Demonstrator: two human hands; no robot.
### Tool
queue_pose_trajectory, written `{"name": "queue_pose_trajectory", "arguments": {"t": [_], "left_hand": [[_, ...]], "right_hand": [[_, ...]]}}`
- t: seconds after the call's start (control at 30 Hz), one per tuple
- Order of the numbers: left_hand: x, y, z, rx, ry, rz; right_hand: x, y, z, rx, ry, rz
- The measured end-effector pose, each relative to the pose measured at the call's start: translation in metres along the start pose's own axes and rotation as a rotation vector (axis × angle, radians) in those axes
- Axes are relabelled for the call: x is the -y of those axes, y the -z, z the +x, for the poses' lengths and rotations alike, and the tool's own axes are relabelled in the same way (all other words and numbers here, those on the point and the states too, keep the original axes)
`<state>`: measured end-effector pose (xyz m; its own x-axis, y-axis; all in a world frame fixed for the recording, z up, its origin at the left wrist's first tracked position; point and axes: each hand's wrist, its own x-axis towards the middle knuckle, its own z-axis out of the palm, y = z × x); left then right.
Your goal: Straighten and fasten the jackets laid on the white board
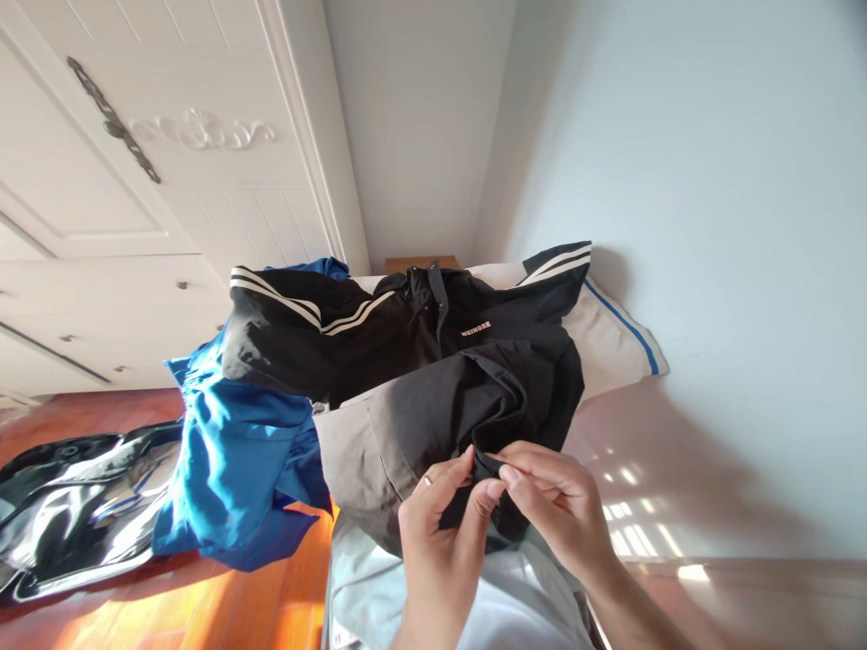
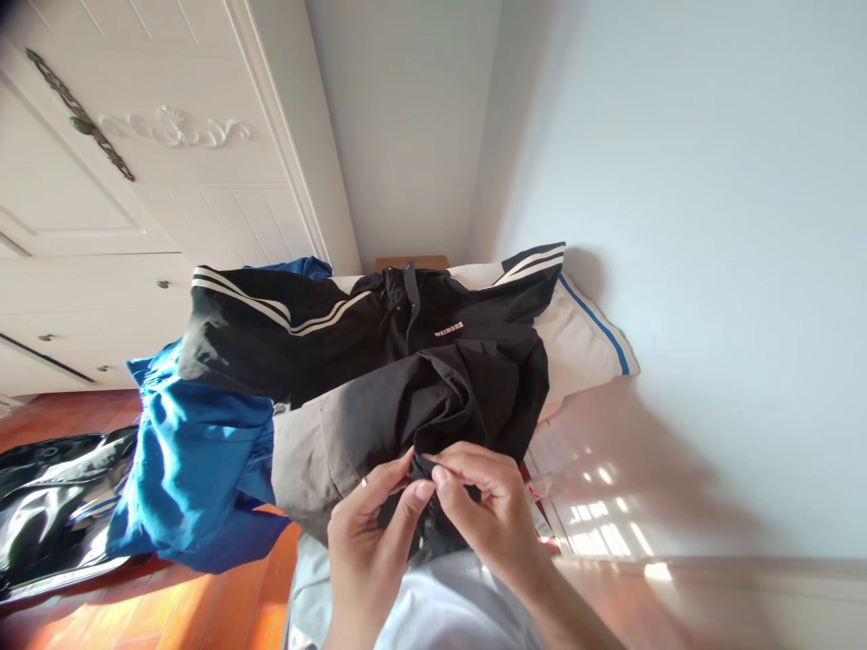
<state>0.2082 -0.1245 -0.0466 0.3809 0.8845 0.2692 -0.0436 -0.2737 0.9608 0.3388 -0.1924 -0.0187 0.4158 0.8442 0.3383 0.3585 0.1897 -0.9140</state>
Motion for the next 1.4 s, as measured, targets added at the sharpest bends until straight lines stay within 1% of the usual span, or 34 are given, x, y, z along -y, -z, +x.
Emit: {"name": "queue_pose_trajectory", "arguments": {"t": [0.07, 0.17, 0.27, 0.33, 0.4, 0.53, 0.6, 0.73, 0.8, 0.9, 0.93, 1.0, 1.07, 1.13, 1.2, 1.23, 1.3, 1.33, 1.4], "left_hand": [[0.000, -0.001, 0.000, -0.032, 0.015, -0.052], [0.000, -0.002, 0.002, -0.068, -0.014, -0.080], [-0.001, -0.003, 0.005, -0.103, -0.066, -0.045], [0.000, -0.003, 0.004, -0.122, -0.090, -0.043], [0.003, -0.005, 0.002, -0.133, -0.079, -0.084], [0.007, -0.007, 0.001, -0.163, -0.003, -0.212], [0.008, -0.006, 0.002, -0.183, 0.022, -0.237], [0.010, -0.006, 0.004, -0.209, 0.057, -0.246], [0.013, -0.006, 0.003, -0.217, 0.135, -0.313], [0.020, -0.008, 0.000, -0.233, 0.283, -0.454], [0.022, -0.007, 0.000, -0.235, 0.310, -0.477], [0.023, -0.006, -0.001, -0.222, 0.312, -0.477], [0.020, -0.003, -0.001, -0.168, 0.284, -0.477], [0.013, 0.001, -0.002, -0.080, 0.262, -0.493], [0.004, 0.005, -0.003, -0.012, 0.200, -0.498], [-0.001, 0.008, -0.003, 0.003, 0.130, -0.483], [-0.008, 0.012, -0.002, -0.025, -0.061, -0.396], [-0.010, 0.013, 0.000, -0.060, -0.162, -0.315], [-0.013, 0.016, 0.010, -0.110, -0.311, -0.056]], "right_hand": [[0.000, -0.001, 0.002, 0.024, -0.033, 0.001], [0.002, 0.000, 0.006, 0.076, -0.058, -0.046], [0.006, 0.001, 0.008, 0.099, 0.023, -0.181], [0.007, 0.001, 0.007, 0.090, 0.055, -0.205], [0.007, -0.001, 0.006, 0.077, 0.011, -0.124], [0.000, -0.008, 0.003, 0.042, -0.187, 0.128], [-0.005, -0.012, 0.001, 0.035, -0.245, 0.222], [-0.010, -0.017, -0.002, 0.052, -0.292, 0.350], [-0.011, -0.019, -0.001, 0.038, -0.317, 0.431], [-0.010, -0.019, 0.002, -0.043, -0.338, 0.571], [-0.009, -0.019, 0.003, -0.070, -0.340, 0.600], [-0.007, -0.017, 0.003, -0.103, -0.333, 0.626], [-0.006, -0.014, 0.001, -0.134, -0.294, 0.646], [-0.005, -0.010, -0.001, -0.202, -0.226, 0.656], [-0.004, -0.005, -0.002, -0.240, -0.186, 0.650], [-0.004, -0.003, -0.003, -0.225, -0.188, 0.649], [-0.004, 0.002, -0.004, -0.117, -0.200, 0.662], [-0.004, 0.004, -0.004, -0.046, -0.197, 0.667], [-0.004, 0.009, -0.006, 0.070, -0.168, 0.660]]}}
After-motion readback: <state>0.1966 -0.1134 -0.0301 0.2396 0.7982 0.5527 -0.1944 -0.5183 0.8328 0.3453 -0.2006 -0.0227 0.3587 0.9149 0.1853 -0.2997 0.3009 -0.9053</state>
